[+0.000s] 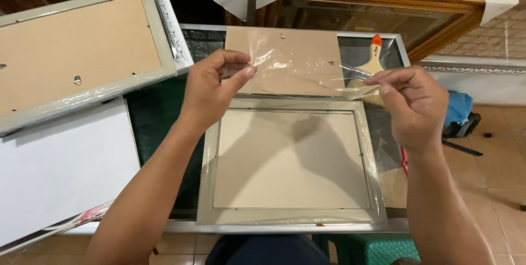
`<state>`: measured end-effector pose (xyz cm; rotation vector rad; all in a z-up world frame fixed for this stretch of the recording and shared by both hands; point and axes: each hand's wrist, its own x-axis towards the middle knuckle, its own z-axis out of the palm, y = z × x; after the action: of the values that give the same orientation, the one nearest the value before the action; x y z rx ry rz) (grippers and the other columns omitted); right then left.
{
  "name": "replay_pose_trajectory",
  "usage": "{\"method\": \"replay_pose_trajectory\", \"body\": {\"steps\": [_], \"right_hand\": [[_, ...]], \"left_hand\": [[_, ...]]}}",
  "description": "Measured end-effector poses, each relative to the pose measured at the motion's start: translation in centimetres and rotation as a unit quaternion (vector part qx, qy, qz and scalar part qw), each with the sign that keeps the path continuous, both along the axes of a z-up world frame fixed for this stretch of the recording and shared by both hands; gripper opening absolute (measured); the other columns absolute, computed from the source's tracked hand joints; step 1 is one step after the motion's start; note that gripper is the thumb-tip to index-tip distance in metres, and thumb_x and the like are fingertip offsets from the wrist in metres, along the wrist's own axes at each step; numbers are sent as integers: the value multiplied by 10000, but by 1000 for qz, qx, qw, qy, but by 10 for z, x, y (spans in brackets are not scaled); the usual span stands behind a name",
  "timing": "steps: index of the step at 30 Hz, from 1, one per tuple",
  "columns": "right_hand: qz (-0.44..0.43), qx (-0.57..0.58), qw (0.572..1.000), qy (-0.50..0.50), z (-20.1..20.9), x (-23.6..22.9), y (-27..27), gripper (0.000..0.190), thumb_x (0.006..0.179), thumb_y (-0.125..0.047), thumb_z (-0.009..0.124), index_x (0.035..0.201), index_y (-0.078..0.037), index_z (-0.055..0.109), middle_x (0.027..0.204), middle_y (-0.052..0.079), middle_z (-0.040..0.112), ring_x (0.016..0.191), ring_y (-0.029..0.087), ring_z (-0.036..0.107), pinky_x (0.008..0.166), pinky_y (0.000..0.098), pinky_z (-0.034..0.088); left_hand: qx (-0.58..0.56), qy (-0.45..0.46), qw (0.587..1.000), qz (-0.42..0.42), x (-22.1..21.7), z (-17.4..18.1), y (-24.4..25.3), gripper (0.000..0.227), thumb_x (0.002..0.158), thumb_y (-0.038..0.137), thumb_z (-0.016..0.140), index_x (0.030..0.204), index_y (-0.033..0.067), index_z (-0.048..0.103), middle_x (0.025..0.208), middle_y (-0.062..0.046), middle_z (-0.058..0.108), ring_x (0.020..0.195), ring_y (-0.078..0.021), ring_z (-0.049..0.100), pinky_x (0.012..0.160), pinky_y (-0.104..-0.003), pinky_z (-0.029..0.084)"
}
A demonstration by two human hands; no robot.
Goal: The recorder removes plastic wrapping from a picture frame and cleans the glass inside using a brush and a cloth.
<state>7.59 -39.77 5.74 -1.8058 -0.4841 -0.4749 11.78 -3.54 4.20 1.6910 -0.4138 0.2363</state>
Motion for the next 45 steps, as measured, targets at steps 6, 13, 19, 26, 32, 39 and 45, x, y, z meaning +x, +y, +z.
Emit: {"method": "replay_pose_trajectory", "body": {"steps": [6,13,19,26,32,39,45], "right_hand": [[26,-281,959,22,-8,-68,-19,155,905,-10,614,1012,-35,724,1045,118,771,1103,266,726,925,370,584],[85,-394,913,65,-59,-137,-8,188,813,-210,746,978,-120,732,1103,65,753,1160,233,684,1137,484,444],[53,-450,891,-5,-74,-149,17,909,706,-678,727,1360,-57,609,1495,237,446,1421,413,368,1108,572,294],[-41,-465,883,36,-89,-158,20,721,711,-575,724,1325,-209,636,1461,92,552,1400,297,470,1144,528,348],[-63,-443,894,33,-93,-164,23,667,717,-498,764,1287,-164,678,1441,102,586,1392,298,506,1160,524,361],[-75,-426,901,10,-94,-165,23,631,724,-501,779,1239,-144,708,1405,96,615,1383,280,532,1189,532,361],[-90,-414,906,-10,-102,-164,20,667,719,-576,754,1217,-133,716,1427,153,581,1399,349,498,1177,536,380]], "left_hand": [[235,-90,966,-57,-96,-2,39,133,881,170,783,946,54,788,959,-93,808,852,-171,783,735,-307,629],[356,-2,929,-104,-176,-54,43,419,793,367,835,1108,99,770,1113,-106,745,1164,-287,655,1034,-478,483],[439,-93,891,-71,-190,-80,14,853,898,656,579,1502,71,435,1577,-219,351,1470,-404,273,1150,-569,195],[455,-131,881,-18,-198,-94,15,666,943,598,541,1473,197,511,1574,-108,422,1486,-338,322,1203,-541,230],[461,-124,878,-15,-200,-90,15,595,944,564,562,1410,194,586,1544,-94,465,1478,-326,351,1208,-543,239],[451,-131,883,-10,-201,-91,16,577,955,573,542,1406,217,595,1534,-82,495,1481,-308,371,1223,-533,241],[461,-152,874,27,-203,-93,20,609,958,612,548,1443,244,557,1600,-172,377,1512,-388,298,1230,-574,206]]}}
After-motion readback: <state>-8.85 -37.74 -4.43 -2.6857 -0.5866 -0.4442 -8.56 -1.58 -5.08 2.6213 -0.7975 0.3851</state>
